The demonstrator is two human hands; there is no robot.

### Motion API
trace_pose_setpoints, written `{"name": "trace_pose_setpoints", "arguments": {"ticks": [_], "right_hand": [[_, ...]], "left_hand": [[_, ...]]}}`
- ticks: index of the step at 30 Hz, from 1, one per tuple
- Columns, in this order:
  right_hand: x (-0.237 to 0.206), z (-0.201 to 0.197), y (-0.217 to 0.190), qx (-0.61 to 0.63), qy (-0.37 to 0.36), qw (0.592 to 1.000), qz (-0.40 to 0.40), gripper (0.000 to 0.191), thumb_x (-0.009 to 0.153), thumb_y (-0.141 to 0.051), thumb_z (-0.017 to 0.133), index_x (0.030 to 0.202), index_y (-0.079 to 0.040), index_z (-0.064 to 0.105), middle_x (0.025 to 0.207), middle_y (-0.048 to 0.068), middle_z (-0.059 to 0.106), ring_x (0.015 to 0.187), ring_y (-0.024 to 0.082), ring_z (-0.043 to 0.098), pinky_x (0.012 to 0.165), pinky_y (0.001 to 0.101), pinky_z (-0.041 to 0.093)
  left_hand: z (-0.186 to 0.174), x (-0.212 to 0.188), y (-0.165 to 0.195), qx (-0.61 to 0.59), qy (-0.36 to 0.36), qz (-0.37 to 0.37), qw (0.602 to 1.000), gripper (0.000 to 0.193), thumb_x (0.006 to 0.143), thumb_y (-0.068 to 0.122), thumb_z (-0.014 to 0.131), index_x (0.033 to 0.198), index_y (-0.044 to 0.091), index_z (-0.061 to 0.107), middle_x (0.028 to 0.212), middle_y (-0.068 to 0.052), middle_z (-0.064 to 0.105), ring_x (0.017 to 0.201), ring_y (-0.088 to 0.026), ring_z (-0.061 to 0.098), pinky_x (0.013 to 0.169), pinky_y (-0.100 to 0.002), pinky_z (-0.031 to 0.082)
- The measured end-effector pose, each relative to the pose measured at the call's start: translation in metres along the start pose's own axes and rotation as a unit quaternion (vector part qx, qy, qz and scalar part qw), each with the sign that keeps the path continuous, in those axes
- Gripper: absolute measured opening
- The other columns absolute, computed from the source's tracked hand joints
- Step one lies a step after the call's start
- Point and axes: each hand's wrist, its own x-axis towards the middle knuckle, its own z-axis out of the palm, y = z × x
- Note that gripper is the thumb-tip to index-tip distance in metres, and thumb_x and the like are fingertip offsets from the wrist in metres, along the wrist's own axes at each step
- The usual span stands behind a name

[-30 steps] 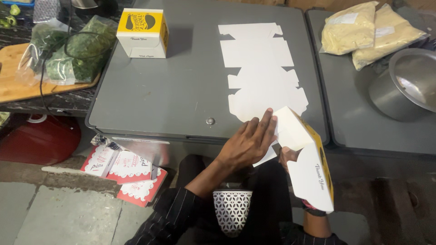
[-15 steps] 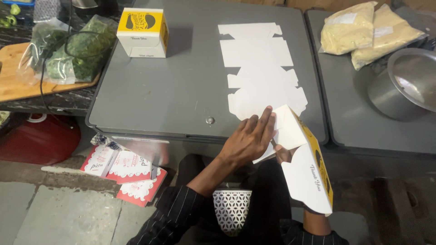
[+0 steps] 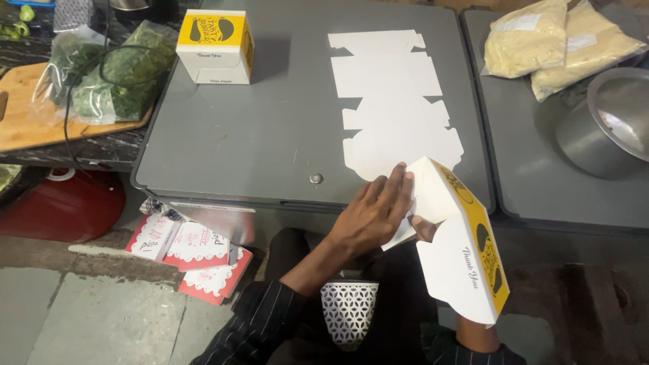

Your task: The person assembles flat cardboard boxes by folding along pre-scored lines and tucking flaps to form small rectangular containers. The person handles multiple flat blanks, folds them into boxes, and places the finished boxes on the table.

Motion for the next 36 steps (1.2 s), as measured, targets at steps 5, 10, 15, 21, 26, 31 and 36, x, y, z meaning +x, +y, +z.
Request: {"name": "trace_pose_setpoints", "arguments": {"ticks": [5,10,15,21,26,31,36], "right_hand": [[-0.004,-0.003,-0.011,0.035,-0.015,0.999,-0.005,0.026,0.094,-0.031,0.071,0.098,-0.005,0.070,0.084,0.004,0.069,0.078,0.017,0.066,0.072,0.0357,0.054],[-0.008,-0.024,-0.013,0.136,-0.010,0.959,0.248,0.037,0.098,-0.033,0.073,0.088,0.002,0.067,0.065,0.007,0.061,0.061,0.013,0.055,0.058,0.0318,0.046],[0.007,0.006,0.016,0.246,-0.038,0.915,0.319,0.036,0.092,-0.037,0.071,0.107,-0.004,0.069,0.081,-0.002,0.067,0.068,0.008,0.062,0.057,0.0249,0.051],[-0.023,0.080,0.044,0.423,0.089,0.815,0.385,0.048,0.101,-0.043,0.071,0.106,0.004,0.065,0.086,0.008,0.059,0.075,0.016,0.064,0.061,0.0281,0.051],[-0.031,0.103,0.047,0.534,0.135,0.724,0.414,0.049,0.102,-0.047,0.064,0.121,-0.002,0.062,0.104,0.004,0.065,0.080,0.010,0.064,0.068,0.0250,0.056],[-0.003,0.079,0.029,0.458,0.158,0.778,0.399,0.043,0.094,-0.023,0.075,0.128,-0.001,0.060,0.108,0.005,0.068,0.076,0.016,0.064,0.063,0.0286,0.055],[0.011,0.067,-0.003,0.453,0.231,0.803,0.310,0.044,0.100,-0.007,0.074,0.139,0.003,0.054,0.127,0.009,0.065,0.104,0.017,0.067,0.086,0.0282,0.059]], "left_hand": [[-0.013,0.012,-0.031,-0.122,-0.036,-0.198,0.972,0.043,0.103,0.016,0.051,0.135,-0.013,0.050,0.124,-0.035,0.063,0.084,-0.042,0.071,0.068,-0.047,0.060],[-0.044,0.014,-0.075,-0.218,-0.029,-0.276,0.936,0.023,0.104,0.018,0.056,0.111,-0.001,0.065,0.086,-0.019,0.073,0.060,-0.034,0.073,0.051,-0.042,0.054],[-0.045,0.011,-0.074,-0.173,0.026,-0.186,0.967,0.012,0.099,0.014,0.064,0.096,0.003,0.067,0.080,-0.021,0.070,0.069,-0.040,0.068,0.057,-0.046,0.052],[-0.041,0.004,-0.065,-0.222,0.014,-0.286,0.932,0.019,0.100,0.015,0.061,0.103,-0.001,0.070,0.078,-0.023,0.072,0.065,-0.034,0.073,0.060,-0.042,0.057],[-0.042,-0.008,-0.056,-0.242,0.008,-0.287,0.927,0.030,0.097,0.017,0.065,0.113,-0.008,0.070,0.089,-0.027,0.074,0.069,-0.031,0.077,0.062,-0.039,0.060],[-0.041,-0.009,-0.052,-0.240,0.027,-0.273,0.931,0.038,0.098,0.025,0.067,0.123,-0.004,0.066,0.114,-0.025,0.071,0.083,-0.034,0.077,0.071,-0.041,0.063],[-0.027,-0.037,-0.003,-0.467,0.274,-0.262,0.799,0.082,0.106,0.052,0.064,0.164,0.000,0.039,0.168,-0.025,0.037,0.147,-0.038,0.052,0.123,-0.053,0.046]]}}
